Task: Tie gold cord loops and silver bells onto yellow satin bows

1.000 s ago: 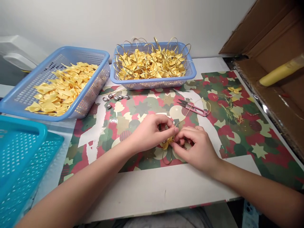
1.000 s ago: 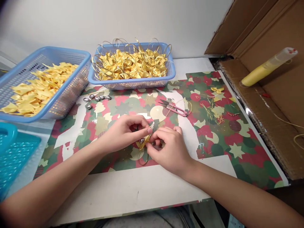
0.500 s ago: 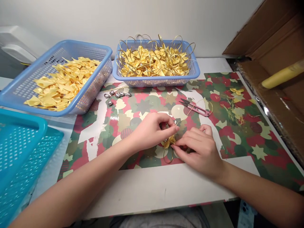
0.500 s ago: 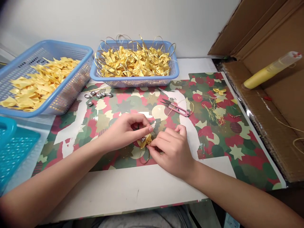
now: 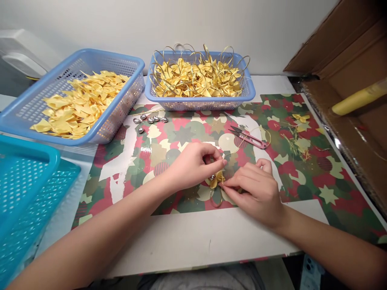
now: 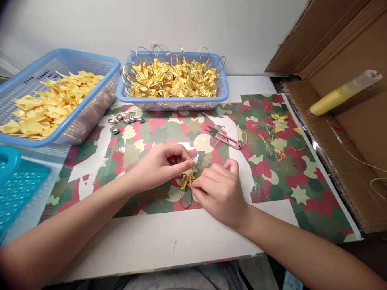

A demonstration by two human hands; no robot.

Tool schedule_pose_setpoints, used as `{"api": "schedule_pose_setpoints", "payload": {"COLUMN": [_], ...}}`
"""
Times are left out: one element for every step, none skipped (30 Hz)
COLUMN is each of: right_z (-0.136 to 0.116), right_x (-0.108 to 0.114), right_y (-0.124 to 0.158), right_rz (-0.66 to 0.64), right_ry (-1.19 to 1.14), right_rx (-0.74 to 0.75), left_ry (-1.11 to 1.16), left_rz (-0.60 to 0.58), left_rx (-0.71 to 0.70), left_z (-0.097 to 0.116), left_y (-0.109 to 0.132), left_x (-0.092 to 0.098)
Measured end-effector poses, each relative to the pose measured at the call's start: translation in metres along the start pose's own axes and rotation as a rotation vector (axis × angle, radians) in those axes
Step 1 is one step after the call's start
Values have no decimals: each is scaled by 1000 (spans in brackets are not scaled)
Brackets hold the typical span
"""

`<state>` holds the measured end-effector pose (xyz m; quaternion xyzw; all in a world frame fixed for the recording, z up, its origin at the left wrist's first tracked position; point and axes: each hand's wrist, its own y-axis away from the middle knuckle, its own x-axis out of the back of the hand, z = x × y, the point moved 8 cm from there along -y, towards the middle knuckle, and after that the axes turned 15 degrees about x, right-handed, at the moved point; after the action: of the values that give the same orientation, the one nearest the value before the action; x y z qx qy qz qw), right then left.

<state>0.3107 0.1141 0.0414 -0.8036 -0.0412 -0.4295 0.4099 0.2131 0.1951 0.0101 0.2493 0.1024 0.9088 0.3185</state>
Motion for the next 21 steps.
{"api": "schedule_pose_setpoints", "payload": {"right_z": [0, 1, 1, 2, 2, 2, 2, 2, 2, 1, 1, 0, 0, 0, 0, 0, 0, 0, -1, -1, -2], "right_x": [0, -1, -1, -1, -2, -2, -2, -2, -2, -2, -2, -2, -2, -2, -2, -1, -1, -1, -1, -1, -1], "right_y": [0, 0, 0, 0, 0, 0, 0, -1, -1, -1, -1, -1, -1, -1, -1, -1, -1, -1, -1, -1, -1], "right_rz": [-2, -3, -5, -6, -7, -9, -11, -13, -16, -16, -17, -16, -17, -14, -12, -10, -7, -5, -5, -4, -6], "right_ry": [-6, -13, -21, -29, -35, -41, -46, -51, -56, -58, -61, -61, -59, -55, -52, -49, -47, -44, -42, -40, -39], "right_rx": [-7, -16, -25, -33, -40, -46, -48, -49, -47, -44, -42, -40, -40, -41, -41, -40, -38, -33, -27, -21, -15], "left_ry": [-1, -1, -2, -3, -4, -6, -7, -8, -8, -8, -8, -8, -9, -10, -12, -14, -16, -16, -16, -16, -15], "left_rz": [-3, -5, -6, -6, -5, -4, -1, 2, 4, 6, 7, 8, 8, 7, 7, 8, 10, 12, 16, 20, 25], "left_rx": [-4, -7, -9, -11, -12, -13, -13, -13, -13, -12, -11, -9, -8, -7, -7, -8, -9, -9, -9, -10, -11], "left_z": [0, 0, 0, 0, 0, 0, 0, 0, 0, 0, 1, 0, 0, 1, 1, 1, 1, 1, 1, 1, 1], "left_y": [0, 0, 0, 0, 0, 0, 0, 0, 0, 0, 0, 0, 0, 0, 0, 0, 0, 0, 0, -1, -1], "left_x": [0, -1, -1, -1, -1, -1, -1, 0, 0, 0, 0, 0, 0, 0, 0, 0, 0, 1, 1, 1, 2]}}
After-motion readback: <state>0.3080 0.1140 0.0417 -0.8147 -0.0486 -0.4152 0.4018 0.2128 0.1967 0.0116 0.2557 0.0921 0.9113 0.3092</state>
